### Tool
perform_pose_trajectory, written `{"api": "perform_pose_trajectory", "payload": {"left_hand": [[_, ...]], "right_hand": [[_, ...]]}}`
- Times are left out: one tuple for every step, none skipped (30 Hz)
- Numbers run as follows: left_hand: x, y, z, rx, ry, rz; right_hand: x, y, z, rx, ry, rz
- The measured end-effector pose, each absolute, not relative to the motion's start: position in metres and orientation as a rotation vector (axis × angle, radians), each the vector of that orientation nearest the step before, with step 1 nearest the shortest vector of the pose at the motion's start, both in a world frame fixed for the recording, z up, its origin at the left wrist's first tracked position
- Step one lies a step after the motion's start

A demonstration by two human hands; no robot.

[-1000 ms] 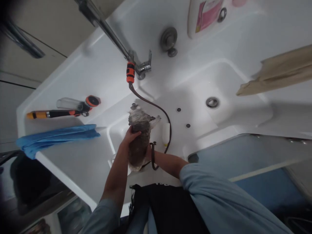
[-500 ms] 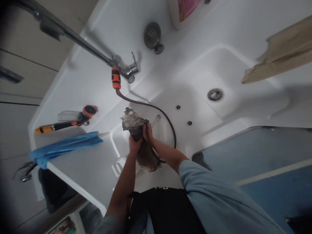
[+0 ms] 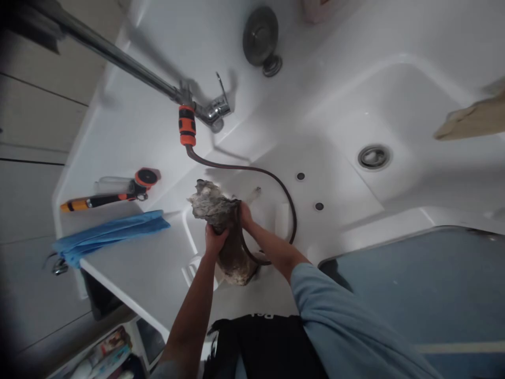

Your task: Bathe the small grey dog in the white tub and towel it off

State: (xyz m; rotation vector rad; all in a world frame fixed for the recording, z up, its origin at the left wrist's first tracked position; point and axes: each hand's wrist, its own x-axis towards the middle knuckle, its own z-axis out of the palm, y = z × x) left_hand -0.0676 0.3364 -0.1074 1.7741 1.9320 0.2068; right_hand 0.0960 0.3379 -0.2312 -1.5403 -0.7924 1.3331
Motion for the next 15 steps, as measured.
{"api": "perform_pose_trajectory", "payload": {"left_hand": [[-0.069,0.337,-0.108,1.773,1.929,0.222],[-0.07,0.337,-0.109,1.772,1.923,0.231],[-0.071,0.337,-0.109,1.773,1.915,0.236],[-0.073,0.337,-0.11,1.774,1.907,0.238],[-0.074,0.337,-0.111,1.775,1.903,0.24],[-0.075,0.338,-0.111,1.773,1.906,0.243],[-0.075,0.339,-0.112,1.767,1.917,0.25],[-0.075,0.341,-0.111,1.758,1.928,0.256],[-0.075,0.343,-0.11,1.747,1.933,0.26],[-0.074,0.345,-0.109,1.738,1.933,0.258],[-0.073,0.346,-0.106,1.734,1.929,0.253],[-0.072,0.346,-0.104,1.737,1.929,0.252],[-0.071,0.343,-0.101,1.746,1.944,0.262],[-0.07,0.337,-0.1,1.759,1.973,0.284],[-0.069,0.329,-0.099,1.768,2.015,0.324]], "right_hand": [[0.098,0.34,-0.234,-1.545,-0.82,1.323],[0.1,0.343,-0.237,-1.559,-0.855,1.325],[0.102,0.346,-0.239,-1.581,-0.889,1.338],[0.106,0.351,-0.242,-1.593,-0.922,1.357],[0.11,0.355,-0.245,-1.601,-0.953,1.37],[0.114,0.36,-0.247,-1.603,-0.996,1.386],[0.119,0.365,-0.25,-1.602,-1.039,1.403],[0.124,0.37,-0.253,-1.601,-1.073,1.417],[0.13,0.375,-0.257,-1.606,-1.093,1.426],[0.136,0.379,-0.261,-1.621,-1.104,1.43],[0.142,0.383,-0.265,-1.642,-1.105,1.44],[0.146,0.387,-0.269,-1.652,-1.093,1.46],[0.149,0.389,-0.273,-1.643,-1.076,1.494],[0.149,0.39,-0.275,-1.615,-1.062,1.545],[0.147,0.389,-0.276,-1.573,-1.049,1.601]]}}
